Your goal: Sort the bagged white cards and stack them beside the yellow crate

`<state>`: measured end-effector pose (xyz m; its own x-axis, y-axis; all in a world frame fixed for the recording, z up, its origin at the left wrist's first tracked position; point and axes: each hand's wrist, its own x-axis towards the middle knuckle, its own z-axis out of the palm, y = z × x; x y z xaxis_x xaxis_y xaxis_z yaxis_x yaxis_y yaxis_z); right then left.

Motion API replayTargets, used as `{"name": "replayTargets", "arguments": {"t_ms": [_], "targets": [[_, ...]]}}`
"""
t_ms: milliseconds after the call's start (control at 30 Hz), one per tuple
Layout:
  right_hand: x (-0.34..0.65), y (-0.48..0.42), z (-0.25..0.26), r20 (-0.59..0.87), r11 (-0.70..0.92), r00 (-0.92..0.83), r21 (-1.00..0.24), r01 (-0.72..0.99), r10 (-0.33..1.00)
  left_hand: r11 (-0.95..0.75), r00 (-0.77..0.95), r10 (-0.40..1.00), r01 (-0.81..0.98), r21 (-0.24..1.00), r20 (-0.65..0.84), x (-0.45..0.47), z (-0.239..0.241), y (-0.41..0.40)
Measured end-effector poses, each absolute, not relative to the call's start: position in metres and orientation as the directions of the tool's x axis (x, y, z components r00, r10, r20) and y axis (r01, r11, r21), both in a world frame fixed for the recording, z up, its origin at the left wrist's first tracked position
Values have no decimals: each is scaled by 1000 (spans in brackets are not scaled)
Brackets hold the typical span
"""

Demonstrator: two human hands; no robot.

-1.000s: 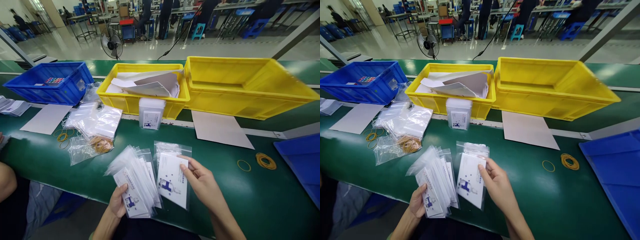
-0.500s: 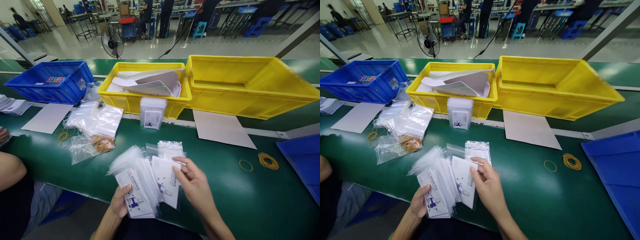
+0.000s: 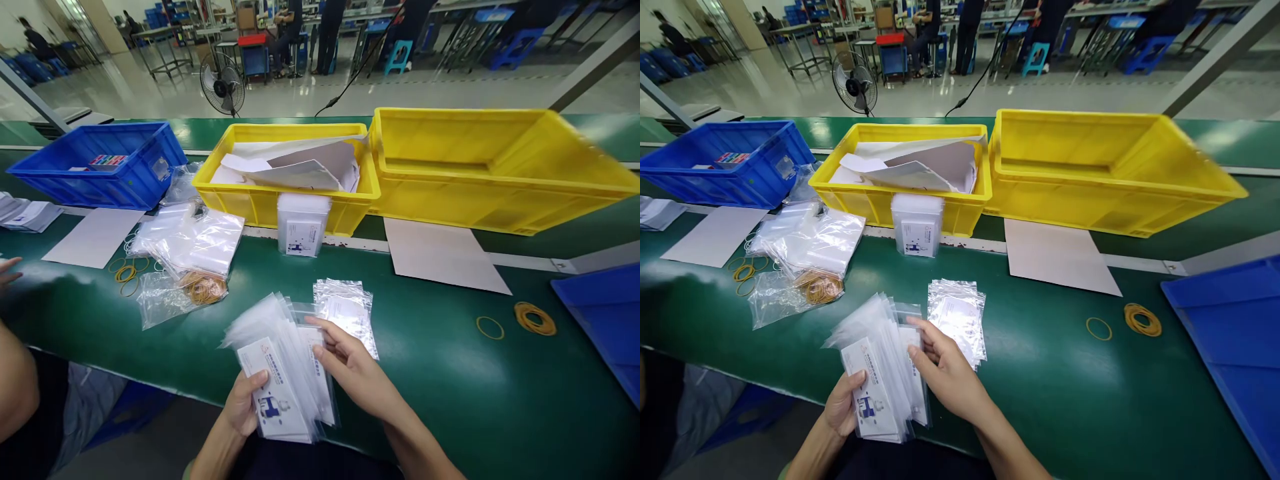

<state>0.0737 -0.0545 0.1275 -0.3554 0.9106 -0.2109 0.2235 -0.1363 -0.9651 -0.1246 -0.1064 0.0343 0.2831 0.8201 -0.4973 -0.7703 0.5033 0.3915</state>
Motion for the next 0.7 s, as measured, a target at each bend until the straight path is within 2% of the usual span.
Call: {"name": "replayTargets", "arguments": {"t_ms": [100,400,533,567,633,700], "targets": [[73,-52,125,-198,-127,-302,-962,240,932,512,297,818,-766,388,-493,-125,34,-107],[89,-59,136,11,7,11,-955,295,1000,498,333,817,-820,284,-470,-134,16,-109],[113,-34,137,-35,-63,108,-959,275,994,495,346,816,-833,249,-463,-139,13,-110],[118,-28,136,-15,-62,148,-946,318,989,492,341,814,-835,246,-470,-140,14,-110],[124,-22,133,141,17,220,-874,486,965,485,322,809,-838,250,-492,-141,18,-110],[122,-25,131,305,183,87,-751,635,948,480,306,809,-837,263,-502,-140,22,-111]]}}
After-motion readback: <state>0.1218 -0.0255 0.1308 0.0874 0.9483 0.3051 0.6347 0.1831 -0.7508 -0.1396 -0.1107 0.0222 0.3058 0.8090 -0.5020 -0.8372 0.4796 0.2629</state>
